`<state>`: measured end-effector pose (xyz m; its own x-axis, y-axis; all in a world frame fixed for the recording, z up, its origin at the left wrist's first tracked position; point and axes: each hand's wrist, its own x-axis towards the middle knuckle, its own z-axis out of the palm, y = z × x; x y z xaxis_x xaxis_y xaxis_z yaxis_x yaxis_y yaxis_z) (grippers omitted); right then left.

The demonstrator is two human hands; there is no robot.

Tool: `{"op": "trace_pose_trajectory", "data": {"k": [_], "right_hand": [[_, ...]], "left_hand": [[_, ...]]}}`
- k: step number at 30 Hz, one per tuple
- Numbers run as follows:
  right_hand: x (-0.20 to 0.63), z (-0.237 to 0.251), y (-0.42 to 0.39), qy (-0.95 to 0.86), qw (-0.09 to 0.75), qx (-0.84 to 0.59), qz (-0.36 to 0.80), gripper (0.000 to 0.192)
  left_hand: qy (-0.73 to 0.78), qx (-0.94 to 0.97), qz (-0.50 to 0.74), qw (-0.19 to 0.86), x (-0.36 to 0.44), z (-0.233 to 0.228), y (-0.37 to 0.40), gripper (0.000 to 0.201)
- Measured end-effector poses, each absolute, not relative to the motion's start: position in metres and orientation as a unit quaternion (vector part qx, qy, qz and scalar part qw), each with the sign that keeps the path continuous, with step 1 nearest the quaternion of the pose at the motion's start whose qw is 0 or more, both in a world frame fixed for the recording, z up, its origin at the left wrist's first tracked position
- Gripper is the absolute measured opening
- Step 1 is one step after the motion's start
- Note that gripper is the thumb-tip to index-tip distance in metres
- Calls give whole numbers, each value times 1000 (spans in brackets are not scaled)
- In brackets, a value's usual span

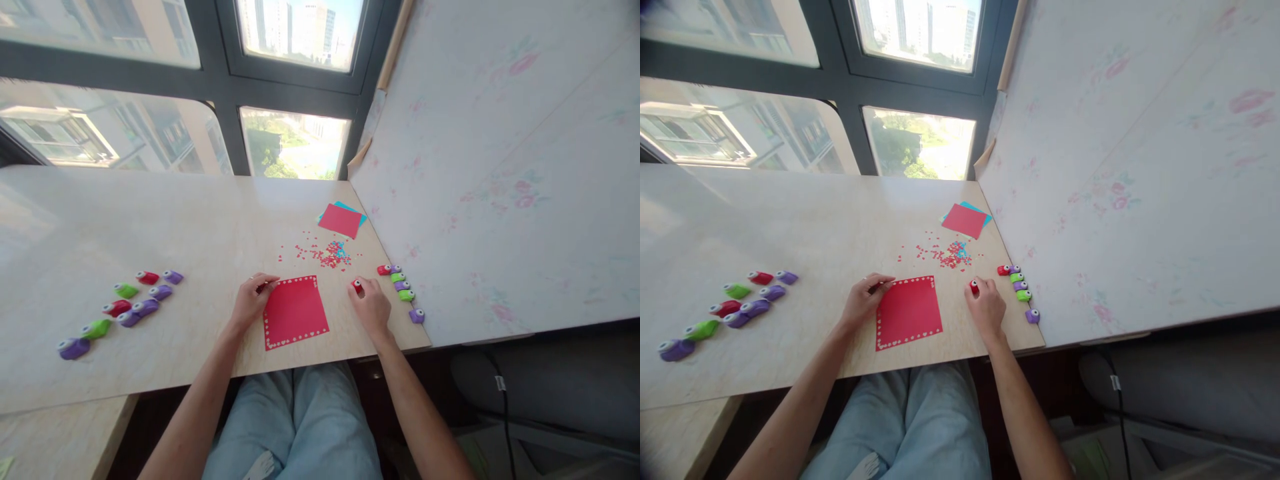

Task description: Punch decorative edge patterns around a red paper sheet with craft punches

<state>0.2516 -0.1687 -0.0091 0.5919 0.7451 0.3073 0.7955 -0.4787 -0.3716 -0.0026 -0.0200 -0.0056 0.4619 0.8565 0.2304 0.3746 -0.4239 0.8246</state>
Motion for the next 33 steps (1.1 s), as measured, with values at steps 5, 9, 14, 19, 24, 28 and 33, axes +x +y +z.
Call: {"op": "trace_pose_trajectory", "data": {"k": [5, 9, 14, 19, 24, 28, 33], "right_hand": [[256, -13, -166, -456, 319, -831, -23, 33], [263, -17, -164, -392, 384, -835, -35, 36], [270, -22, -160, -323, 423, -844, -66, 41], [280, -24, -159, -323, 442, -831, -98, 42], [284, -29, -171, -317, 434, -831, -146, 50], [284, -36, -190, -287, 412, -847, -177, 59], [287, -40, -210, -271, 411, -858, -146, 63]], "left_hand": [[406, 772, 336, 357, -2, -7, -19, 27], [407, 771, 333, 358, -3, -6, -19, 28], [403, 774, 335, 357, -3, -6, -19, 29], [398, 769, 340, 366, -4, -6, -18, 29], [400, 768, 335, 370, -4, -6, -18, 30], [397, 769, 340, 368, -5, -7, -18, 28], [395, 770, 341, 368, -5, -7, -18, 27]]}}
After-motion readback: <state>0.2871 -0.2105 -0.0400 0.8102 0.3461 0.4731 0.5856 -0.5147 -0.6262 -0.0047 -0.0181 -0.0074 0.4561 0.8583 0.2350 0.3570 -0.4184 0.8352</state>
